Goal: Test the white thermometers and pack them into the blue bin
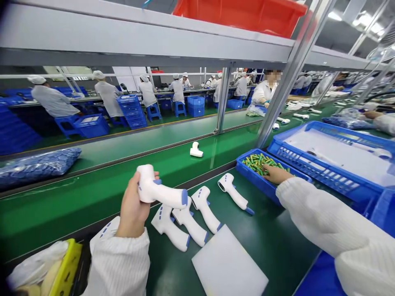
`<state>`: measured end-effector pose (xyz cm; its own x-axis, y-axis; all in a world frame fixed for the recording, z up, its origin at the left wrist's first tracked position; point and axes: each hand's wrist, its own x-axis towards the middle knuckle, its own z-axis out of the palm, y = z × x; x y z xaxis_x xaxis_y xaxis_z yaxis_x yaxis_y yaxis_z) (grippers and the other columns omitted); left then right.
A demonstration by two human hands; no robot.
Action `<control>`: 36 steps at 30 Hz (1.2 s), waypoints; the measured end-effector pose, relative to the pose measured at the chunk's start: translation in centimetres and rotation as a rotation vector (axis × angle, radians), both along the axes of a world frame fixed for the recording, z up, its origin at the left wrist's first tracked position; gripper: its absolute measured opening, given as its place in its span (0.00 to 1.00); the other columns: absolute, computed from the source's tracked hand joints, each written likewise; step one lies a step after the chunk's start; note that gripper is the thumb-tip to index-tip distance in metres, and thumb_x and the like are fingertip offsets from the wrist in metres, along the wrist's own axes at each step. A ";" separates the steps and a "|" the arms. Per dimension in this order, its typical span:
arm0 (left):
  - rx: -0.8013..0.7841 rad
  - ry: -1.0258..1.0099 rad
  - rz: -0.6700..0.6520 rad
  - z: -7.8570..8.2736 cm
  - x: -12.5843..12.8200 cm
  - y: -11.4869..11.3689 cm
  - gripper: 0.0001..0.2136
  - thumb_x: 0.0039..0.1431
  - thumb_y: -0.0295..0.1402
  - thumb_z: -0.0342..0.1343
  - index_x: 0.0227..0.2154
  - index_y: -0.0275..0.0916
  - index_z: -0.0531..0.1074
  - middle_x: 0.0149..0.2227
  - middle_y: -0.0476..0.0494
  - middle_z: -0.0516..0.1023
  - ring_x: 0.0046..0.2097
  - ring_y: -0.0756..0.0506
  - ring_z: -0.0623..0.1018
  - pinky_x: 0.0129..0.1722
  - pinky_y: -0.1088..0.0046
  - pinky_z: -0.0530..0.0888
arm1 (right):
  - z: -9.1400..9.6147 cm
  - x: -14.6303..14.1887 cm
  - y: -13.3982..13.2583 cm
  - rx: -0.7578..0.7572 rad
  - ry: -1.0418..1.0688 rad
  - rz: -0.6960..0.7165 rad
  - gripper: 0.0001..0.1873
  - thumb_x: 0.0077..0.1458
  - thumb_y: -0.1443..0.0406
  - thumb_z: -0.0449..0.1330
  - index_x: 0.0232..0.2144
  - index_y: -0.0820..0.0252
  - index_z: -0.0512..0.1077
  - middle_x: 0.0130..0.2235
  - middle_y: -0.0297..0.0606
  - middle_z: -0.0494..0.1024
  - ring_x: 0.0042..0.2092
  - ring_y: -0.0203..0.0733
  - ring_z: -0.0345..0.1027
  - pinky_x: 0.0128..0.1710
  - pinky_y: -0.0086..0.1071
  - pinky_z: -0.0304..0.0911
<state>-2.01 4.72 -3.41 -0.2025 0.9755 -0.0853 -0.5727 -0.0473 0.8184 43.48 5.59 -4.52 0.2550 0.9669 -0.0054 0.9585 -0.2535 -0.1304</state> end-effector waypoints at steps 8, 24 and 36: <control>0.041 0.745 -0.549 -4.5 10.6 2.4 0.15 0.61 0.39 0.53 0.42 0.32 0.74 0.42 0.34 0.80 0.42 0.42 0.79 0.43 0.67 0.74 | -1.1 1.4 -1.3 -0.141 0.007 0.062 0.05 0.62 0.65 0.58 0.37 0.62 0.72 0.33 0.34 0.73 0.35 0.36 0.68 0.41 0.34 0.65; 0.288 1.412 -0.619 -7.1 22.6 4.0 0.17 0.53 0.32 0.65 0.44 0.29 0.72 0.60 0.22 0.65 0.67 0.27 0.55 0.65 0.42 0.42 | -2.3 1.9 -0.9 0.118 0.337 0.058 0.06 0.53 0.64 0.62 0.29 0.63 0.73 0.27 0.36 0.74 0.32 0.41 0.68 0.39 0.35 0.61; 0.290 0.307 -0.510 -0.3 13.9 -0.8 0.27 0.66 0.36 0.49 0.65 0.49 0.47 0.65 0.38 0.59 0.55 0.42 0.73 0.43 0.67 0.79 | 7.6 -6.8 -4.9 0.369 1.209 0.405 0.22 0.51 0.48 0.65 0.35 0.60 0.69 0.25 0.33 0.73 0.25 0.33 0.66 0.25 0.27 0.61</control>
